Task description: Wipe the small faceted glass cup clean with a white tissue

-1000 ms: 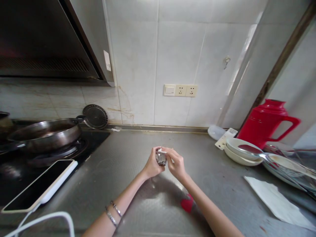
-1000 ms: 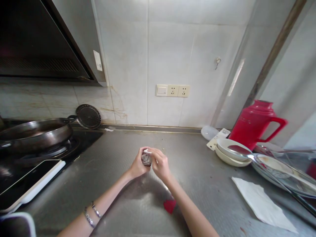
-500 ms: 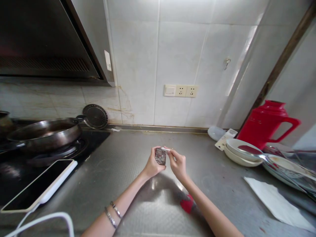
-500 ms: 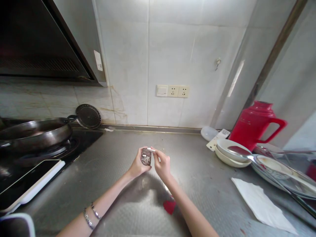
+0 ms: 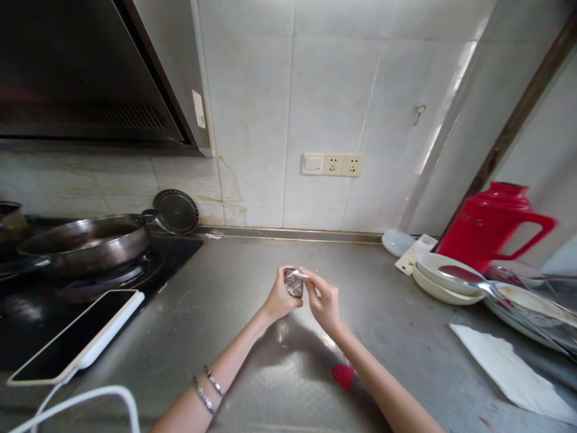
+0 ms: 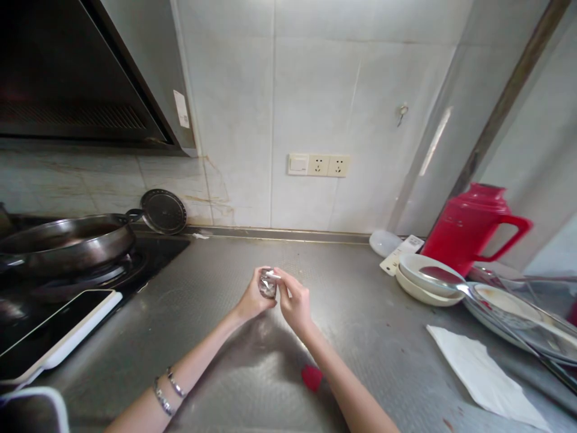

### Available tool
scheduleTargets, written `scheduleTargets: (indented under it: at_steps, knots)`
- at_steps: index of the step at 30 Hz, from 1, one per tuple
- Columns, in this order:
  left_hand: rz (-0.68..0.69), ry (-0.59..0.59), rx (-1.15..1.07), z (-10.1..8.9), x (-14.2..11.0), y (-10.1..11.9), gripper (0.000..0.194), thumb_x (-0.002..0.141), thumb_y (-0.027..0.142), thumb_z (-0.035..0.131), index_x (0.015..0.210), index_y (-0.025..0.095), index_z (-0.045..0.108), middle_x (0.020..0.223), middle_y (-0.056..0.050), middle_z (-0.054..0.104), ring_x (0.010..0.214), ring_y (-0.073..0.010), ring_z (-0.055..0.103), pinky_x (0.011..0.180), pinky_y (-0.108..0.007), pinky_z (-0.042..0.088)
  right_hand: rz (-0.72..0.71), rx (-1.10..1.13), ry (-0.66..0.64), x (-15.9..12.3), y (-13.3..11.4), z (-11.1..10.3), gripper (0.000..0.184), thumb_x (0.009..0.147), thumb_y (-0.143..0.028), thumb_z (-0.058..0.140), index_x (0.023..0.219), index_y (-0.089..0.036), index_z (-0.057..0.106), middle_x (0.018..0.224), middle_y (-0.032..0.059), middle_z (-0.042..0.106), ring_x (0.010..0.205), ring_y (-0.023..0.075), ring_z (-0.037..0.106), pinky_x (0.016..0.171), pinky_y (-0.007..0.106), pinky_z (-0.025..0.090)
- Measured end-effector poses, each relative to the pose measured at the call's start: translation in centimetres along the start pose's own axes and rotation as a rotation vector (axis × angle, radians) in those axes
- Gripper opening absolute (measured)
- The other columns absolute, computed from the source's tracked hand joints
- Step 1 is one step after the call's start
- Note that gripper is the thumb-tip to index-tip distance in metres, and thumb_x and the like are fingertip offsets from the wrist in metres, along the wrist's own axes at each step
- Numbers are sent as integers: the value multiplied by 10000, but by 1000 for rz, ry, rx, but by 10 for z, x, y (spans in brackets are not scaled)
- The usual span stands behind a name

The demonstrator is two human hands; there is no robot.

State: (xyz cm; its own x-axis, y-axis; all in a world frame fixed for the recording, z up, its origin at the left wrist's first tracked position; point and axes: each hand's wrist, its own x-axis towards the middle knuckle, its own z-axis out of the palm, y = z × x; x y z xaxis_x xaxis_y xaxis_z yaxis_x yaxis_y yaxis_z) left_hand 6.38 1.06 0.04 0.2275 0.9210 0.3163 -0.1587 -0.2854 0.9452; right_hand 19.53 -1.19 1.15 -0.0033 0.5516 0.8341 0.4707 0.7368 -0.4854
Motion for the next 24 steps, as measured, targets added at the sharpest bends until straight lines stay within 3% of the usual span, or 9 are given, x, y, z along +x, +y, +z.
scheduleTargets:
  at_steps: [4,7,11,14,21,24]
  knots:
    - [-9,-13,22,4,-2,-1,702,444,-50,619,1067,184,396,857,16,545,720,-106,537,619,-213,414,118,-9,0,1,2,1,240,903,-220,488,1013,-231,701,954,56,734,799,209,714,659,293,598]
    - [-27,27,19,4,0,-5,684,462,-25,665,1051,191,389,856,16,553,720,-112,553,636,-228,429,-20,-24,2,-3,4,2,277,897,-180,472,1077,-229,678,1033,73,714,928,222,690,784,341,587]
    - [15,78,30,2,2,-8,661,498,61,743,1030,198,376,937,-14,570,791,-129,571,711,-266,456,-292,-47,-133,-6,6,1,373,891,-98,430,1198,-222,603,1130,96,674,1135,235,586,924,395,533]
    - [25,63,48,1,1,-7,662,507,63,738,1039,195,366,926,-15,566,776,-127,567,695,-261,452,-368,-57,-205,-3,9,-4,400,886,-81,427,1230,-222,576,1145,93,667,1170,233,558,950,401,516]
    - [-11,-15,109,7,-3,-5,709,470,-21,651,1101,166,388,899,-13,560,755,-139,562,664,-258,428,16,-43,-62,5,11,-6,264,892,-175,475,1023,-233,696,963,55,733,833,212,711,699,297,596]
    - [4,6,103,8,-3,-5,696,479,-2,690,1079,175,385,931,-22,571,790,-149,577,704,-275,448,-84,-49,-73,2,8,-4,297,892,-137,454,1078,-226,668,1048,70,709,964,218,678,801,332,580]
